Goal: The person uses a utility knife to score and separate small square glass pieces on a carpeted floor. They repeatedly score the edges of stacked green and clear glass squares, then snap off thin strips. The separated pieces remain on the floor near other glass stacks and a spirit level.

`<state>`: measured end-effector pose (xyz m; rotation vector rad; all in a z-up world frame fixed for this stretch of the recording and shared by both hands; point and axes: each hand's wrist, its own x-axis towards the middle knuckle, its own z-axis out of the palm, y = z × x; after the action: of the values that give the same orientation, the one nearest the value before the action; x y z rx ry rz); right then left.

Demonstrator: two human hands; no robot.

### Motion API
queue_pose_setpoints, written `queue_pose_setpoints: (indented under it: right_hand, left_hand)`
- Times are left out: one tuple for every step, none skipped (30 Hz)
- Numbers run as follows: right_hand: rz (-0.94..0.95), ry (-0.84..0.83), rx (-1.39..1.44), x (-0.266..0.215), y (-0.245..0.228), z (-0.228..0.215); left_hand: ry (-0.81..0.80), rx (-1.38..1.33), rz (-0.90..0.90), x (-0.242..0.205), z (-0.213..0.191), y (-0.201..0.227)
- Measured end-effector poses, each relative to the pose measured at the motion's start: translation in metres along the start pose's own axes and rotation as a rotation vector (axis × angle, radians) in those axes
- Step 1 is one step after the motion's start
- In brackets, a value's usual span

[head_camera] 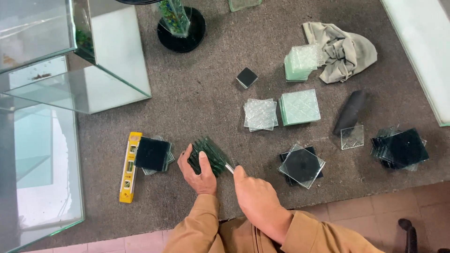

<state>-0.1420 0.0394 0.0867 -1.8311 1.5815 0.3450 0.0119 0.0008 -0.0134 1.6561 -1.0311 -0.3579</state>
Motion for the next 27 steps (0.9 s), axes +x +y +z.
queue_pose_setpoints:
  right_hand:
    - [0.002,0.004,0.002,-0.003,0.002,-0.002]
    - [0.001,0.000,0.002,-0.006,0.003,-0.004]
    - [-0.004,-0.001,0.005,-0.006,0.002,-0.007]
    - [-0.007,0.007,0.010,0.001,-0.001,-0.003]
    - [-0.029,0.088,-0.024,0.003,0.000,0.004]
    - [-0.050,0.169,-0.058,0.004,0.001,0.012]
    - [-0.044,0.165,-0.061,0.000,0.003,0.006]
    - [-0.028,0.076,-0.026,-0.005,0.004,0.000]
    - [-0.024,0.001,0.008,-0.002,0.002,-0.010]
    - [-0.030,0.012,0.004,-0.001,0.003,-0.013]
    - [-0.020,0.007,0.008,-0.002,0.001,-0.012]
    - [-0.009,0.002,0.012,-0.003,-0.001,-0.011]
    - [-0.007,-0.004,0.013,-0.001,-0.003,-0.009]
    - [-0.012,0.026,0.020,0.001,-0.006,-0.007]
    - [-0.014,0.056,0.016,0.001,-0.003,-0.005]
    - [-0.009,0.049,0.005,-0.004,-0.001,-0.013]
    - [0.017,-0.029,0.031,-0.005,-0.003,-0.023]
    - [0.044,-0.106,0.057,-0.006,-0.005,-0.033]
    - [0.032,-0.102,0.050,-0.006,-0.005,-0.039]
    - [0.052,-0.113,0.047,-0.007,-0.005,-0.044]
    - [0.075,-0.134,0.039,-0.011,-0.004,-0.047]
    - [0.066,-0.140,0.027,-0.013,0.001,-0.037]
    - [0.039,-0.048,0.027,-0.012,0.009,-0.030]
    - [0.010,0.044,0.028,-0.012,0.017,-0.023]
    - [0.000,0.038,0.015,-0.010,0.014,-0.020]
    - [0.025,0.047,-0.068,-0.009,0.011,-0.016]
    - [0.054,0.053,-0.146,-0.010,0.009,-0.012]
  left_hand:
    - [-0.002,-0.002,0.004,-0.001,-0.001,0.003]
    - [-0.010,-0.004,0.002,-0.002,-0.001,0.006]
    - [-0.015,-0.005,0.006,0.001,-0.003,0.009]
    - [-0.015,-0.005,0.017,0.006,-0.001,0.005]
    - [-0.008,-0.004,0.004,0.004,-0.001,0.002]
    - [-0.001,-0.003,-0.009,0.001,0.000,-0.002]
    - [-0.005,-0.007,-0.015,-0.004,-0.001,-0.002]
    - [-0.010,-0.001,-0.023,-0.007,-0.002,-0.001]
    - [-0.003,0.004,-0.018,-0.001,-0.001,-0.002]
    - [0.006,-0.001,-0.010,0.000,0.003,0.000]
    - [0.000,0.006,-0.009,0.000,0.001,0.000]
    - [-0.005,0.014,-0.009,0.000,0.000,-0.001]
    - [-0.009,0.017,-0.014,0.001,-0.001,-0.003]
    - [0.002,0.028,0.008,0.002,-0.002,-0.005]
    - [0.019,0.031,0.022,-0.001,0.002,-0.006]
    - [0.020,0.027,0.010,-0.005,0.003,-0.001]
    - [0.013,0.016,-0.001,-0.003,0.002,0.003]
    - [0.005,0.006,-0.013,0.000,0.000,0.007]
    - [0.019,0.006,-0.009,0.001,0.002,0.005]
    - [0.018,0.005,-0.001,0.002,0.004,0.003]
    - [0.016,0.006,-0.005,-0.004,0.002,0.000]
    - [0.029,0.010,-0.013,-0.004,0.000,0.003]
    - [0.025,-0.006,-0.017,-0.002,0.001,0.006]
    - [0.022,-0.023,-0.022,0.000,0.002,0.009]
    - [0.037,-0.021,-0.030,0.001,0.003,0.007]
    - [0.037,-0.025,-0.026,0.001,0.004,0.006]
    - [0.029,-0.027,-0.024,0.000,0.004,0.006]
